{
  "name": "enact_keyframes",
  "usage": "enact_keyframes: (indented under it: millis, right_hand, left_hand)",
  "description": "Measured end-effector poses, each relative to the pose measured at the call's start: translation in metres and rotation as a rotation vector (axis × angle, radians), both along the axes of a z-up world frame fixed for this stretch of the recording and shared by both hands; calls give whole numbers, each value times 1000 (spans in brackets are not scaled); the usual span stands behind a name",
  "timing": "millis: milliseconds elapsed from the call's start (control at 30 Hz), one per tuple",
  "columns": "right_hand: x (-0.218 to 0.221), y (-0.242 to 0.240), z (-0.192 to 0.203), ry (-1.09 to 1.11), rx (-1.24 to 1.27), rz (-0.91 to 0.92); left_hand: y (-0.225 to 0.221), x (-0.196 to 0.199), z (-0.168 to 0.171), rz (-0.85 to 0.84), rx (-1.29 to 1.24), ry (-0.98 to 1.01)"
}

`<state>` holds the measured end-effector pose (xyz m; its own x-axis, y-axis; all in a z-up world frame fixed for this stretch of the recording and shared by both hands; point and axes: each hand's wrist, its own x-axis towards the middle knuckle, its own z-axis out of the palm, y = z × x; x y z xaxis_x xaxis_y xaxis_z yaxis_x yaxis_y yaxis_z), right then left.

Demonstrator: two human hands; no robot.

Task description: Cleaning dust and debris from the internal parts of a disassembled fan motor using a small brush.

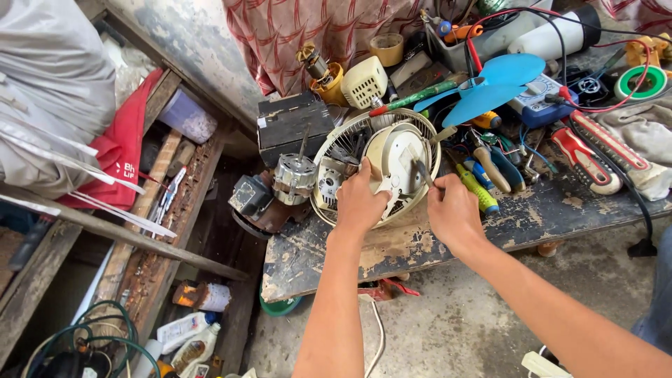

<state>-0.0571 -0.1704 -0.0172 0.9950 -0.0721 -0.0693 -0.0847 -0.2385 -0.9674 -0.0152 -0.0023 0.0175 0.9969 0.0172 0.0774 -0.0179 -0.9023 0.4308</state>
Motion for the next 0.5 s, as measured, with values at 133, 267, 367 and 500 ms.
enact_keyframes:
  millis: [133,267,367,500]
  right_hand:
    - [-16,6,5,68,18,10]
    - [-22,10,19,14,111,29]
    - [-11,9,22,-47,68,26]
    - [10,3,14,-111,-25,-12]
  left_hand:
    - [-7,-6,11,13,25,15]
    - [-6,-5,9,19,17,6]
    - [-7,-8,9,22,19,-2]
    - [-4,-1,-4,18,26,-35]
